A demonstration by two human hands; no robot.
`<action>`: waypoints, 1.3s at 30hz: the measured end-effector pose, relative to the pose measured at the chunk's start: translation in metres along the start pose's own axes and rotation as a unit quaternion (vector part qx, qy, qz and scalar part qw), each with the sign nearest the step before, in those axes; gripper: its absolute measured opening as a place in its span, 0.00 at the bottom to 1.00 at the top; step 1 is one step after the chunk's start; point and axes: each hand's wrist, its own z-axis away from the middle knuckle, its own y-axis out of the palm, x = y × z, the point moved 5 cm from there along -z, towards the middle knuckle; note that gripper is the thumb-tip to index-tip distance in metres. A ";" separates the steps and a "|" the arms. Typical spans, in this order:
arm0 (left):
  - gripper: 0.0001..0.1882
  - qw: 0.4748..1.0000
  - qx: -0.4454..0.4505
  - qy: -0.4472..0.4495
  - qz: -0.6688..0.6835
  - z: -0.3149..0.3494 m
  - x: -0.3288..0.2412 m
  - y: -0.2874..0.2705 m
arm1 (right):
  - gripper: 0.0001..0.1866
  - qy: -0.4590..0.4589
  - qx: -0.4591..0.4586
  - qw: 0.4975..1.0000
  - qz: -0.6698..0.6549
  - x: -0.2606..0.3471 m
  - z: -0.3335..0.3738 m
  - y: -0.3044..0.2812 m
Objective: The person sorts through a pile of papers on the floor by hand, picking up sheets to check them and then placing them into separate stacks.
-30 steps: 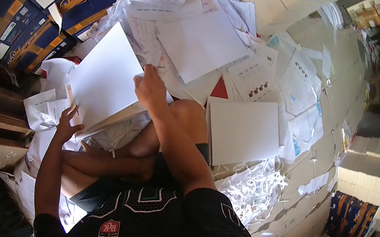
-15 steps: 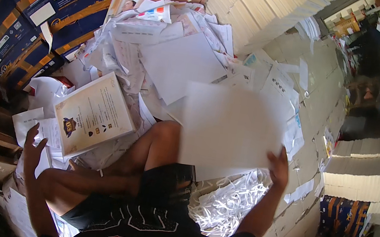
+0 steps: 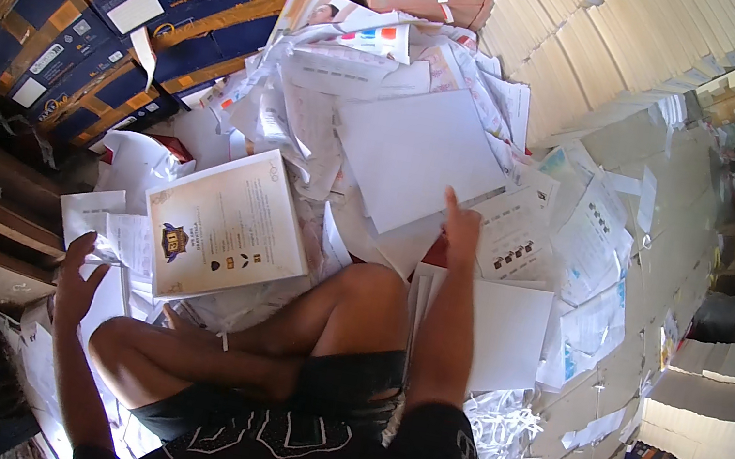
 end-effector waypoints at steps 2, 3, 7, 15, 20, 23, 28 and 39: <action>0.26 0.999 -0.007 0.030 -0.023 -0.003 -0.012 -0.008 | 0.28 0.008 -0.255 0.952 0.170 -0.011 -0.030 0.010; 0.25 0.997 -0.015 0.043 -0.056 0.006 -0.012 -0.017 | 0.28 0.002 -0.253 0.953 0.168 -0.022 -0.044 0.014; 0.24 0.993 -0.086 -0.086 0.014 0.073 0.053 -0.062 | 0.18 -0.149 -0.305 0.940 0.042 -0.019 -0.019 -0.012; 0.40 0.970 -0.151 0.142 0.128 0.047 -0.128 -0.024 | 0.10 -0.584 0.169 0.759 0.234 0.173 0.328 -0.026; 0.14 0.877 0.056 0.127 0.459 0.095 -0.160 -0.012 | 0.11 -0.618 0.293 0.674 0.280 0.177 0.399 0.037; 0.13 0.701 -0.010 0.013 0.713 0.118 -0.152 -0.007 | 0.13 -0.705 0.235 0.622 0.247 0.176 0.413 0.051; 0.13 0.881 -0.034 0.144 0.449 0.140 -0.145 -0.029 | 0.19 -0.795 0.049 0.546 0.261 0.182 0.444 0.077; 0.19 0.799 -0.084 0.071 0.591 0.150 -0.151 -0.019 | 0.13 -0.766 0.202 0.610 -0.008 0.154 0.511 0.121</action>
